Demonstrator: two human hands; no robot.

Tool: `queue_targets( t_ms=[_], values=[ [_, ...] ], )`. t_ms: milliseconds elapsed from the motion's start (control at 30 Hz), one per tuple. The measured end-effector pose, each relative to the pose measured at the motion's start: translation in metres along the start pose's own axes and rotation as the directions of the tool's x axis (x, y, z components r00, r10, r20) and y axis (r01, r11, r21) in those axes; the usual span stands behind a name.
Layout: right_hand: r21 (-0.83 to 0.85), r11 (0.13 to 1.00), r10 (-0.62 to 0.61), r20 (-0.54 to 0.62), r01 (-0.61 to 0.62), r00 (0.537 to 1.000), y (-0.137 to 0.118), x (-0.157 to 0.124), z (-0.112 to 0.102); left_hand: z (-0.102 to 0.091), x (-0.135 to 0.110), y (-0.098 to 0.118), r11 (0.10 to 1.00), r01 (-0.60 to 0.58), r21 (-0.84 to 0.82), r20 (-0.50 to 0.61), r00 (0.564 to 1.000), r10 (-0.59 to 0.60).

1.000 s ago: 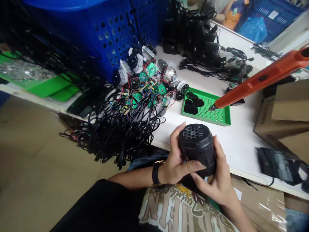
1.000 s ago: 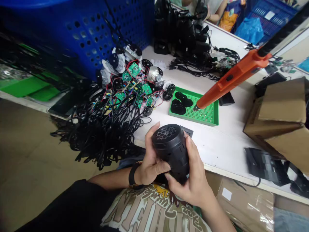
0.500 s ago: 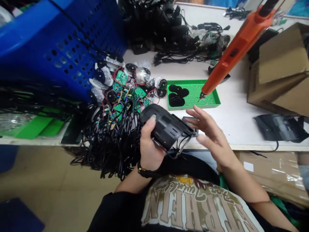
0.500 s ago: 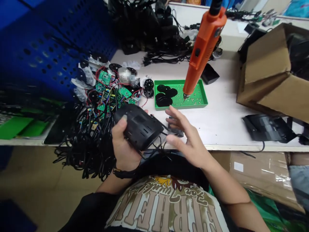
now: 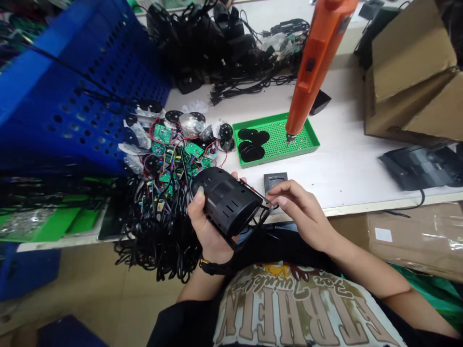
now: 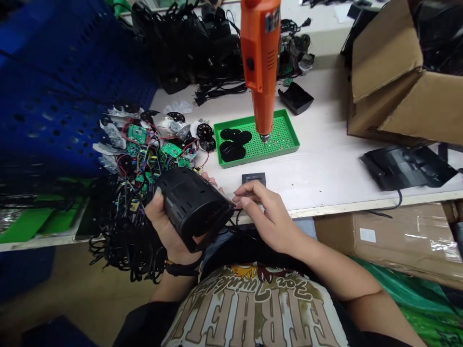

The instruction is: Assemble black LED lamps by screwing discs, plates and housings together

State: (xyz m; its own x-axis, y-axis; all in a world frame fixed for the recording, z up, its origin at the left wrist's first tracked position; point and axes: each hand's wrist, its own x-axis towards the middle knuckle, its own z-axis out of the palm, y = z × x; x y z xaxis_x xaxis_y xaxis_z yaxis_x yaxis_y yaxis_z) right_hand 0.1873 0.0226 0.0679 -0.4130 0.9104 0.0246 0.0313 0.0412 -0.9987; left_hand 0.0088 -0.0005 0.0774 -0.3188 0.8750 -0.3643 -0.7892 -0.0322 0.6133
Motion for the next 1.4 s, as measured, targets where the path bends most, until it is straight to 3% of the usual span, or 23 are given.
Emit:
queue_targets(
  t_ms=[167,333,433,500,600,700,767,833,933,1167,1300,1400],
  values=[
    [-0.131,0.972,-0.202,-0.045,0.195,0.978,0.011,-0.01,0.003,0.004,0.0,-0.004,0.997,-0.071,0.027,0.017,0.997,0.07],
    [-0.112,0.97,-0.225,-0.096,0.214,0.97,0.002,-0.009,-0.003,-0.002,-0.008,-0.01,0.989,-0.126,0.076,0.061,0.991,0.122],
    [-0.244,0.964,-0.094,0.068,0.108,0.993,-0.014,-0.005,-0.004,-0.009,-0.016,-0.017,0.981,-0.16,0.112,0.111,0.983,0.148],
    [-0.319,0.948,0.046,0.168,0.011,0.985,-0.023,-0.003,-0.004,-0.015,-0.022,-0.023,0.981,-0.157,0.111,0.137,0.98,0.141],
    [-0.37,0.923,0.197,0.221,-0.105,0.955,-0.029,-0.005,-0.004,-0.024,-0.028,-0.03,0.99,-0.077,0.116,0.143,0.988,0.06],
    [-0.414,0.898,0.263,0.233,-0.149,0.936,-0.028,-0.009,-0.007,-0.028,-0.028,-0.035,0.99,0.026,0.141,0.08,0.996,-0.038],
    [-0.462,0.883,0.198,0.211,-0.08,0.957,-0.025,-0.012,-0.009,-0.026,-0.026,-0.037,0.987,0.047,0.152,0.022,0.998,-0.051],
    [-0.521,0.852,0.042,0.171,0.054,0.984,-0.022,-0.014,-0.01,-0.02,-0.023,-0.04,0.988,0.036,0.151,-0.024,0.999,-0.033],
    [-0.58,0.79,-0.121,0.173,0.2,0.977,-0.022,-0.015,-0.009,-0.009,-0.018,-0.042,0.995,0.044,0.094,-0.037,0.998,-0.04],
    [-0.553,0.814,-0.112,0.152,0.178,0.982,-0.024,-0.015,-0.015,0.001,-0.007,-0.033,0.991,0.101,-0.085,0.111,0.99,-0.091],
    [-0.551,0.819,-0.101,0.137,0.161,0.985,-0.018,-0.015,-0.015,-0.001,-0.007,-0.03,0.994,0.044,-0.101,0.101,0.994,-0.034],
    [-0.573,0.789,-0.147,0.172,0.221,0.974,-0.013,-0.016,-0.011,-0.002,-0.008,-0.029,0.997,-0.031,-0.073,0.104,0.994,0.039]
  ],
)
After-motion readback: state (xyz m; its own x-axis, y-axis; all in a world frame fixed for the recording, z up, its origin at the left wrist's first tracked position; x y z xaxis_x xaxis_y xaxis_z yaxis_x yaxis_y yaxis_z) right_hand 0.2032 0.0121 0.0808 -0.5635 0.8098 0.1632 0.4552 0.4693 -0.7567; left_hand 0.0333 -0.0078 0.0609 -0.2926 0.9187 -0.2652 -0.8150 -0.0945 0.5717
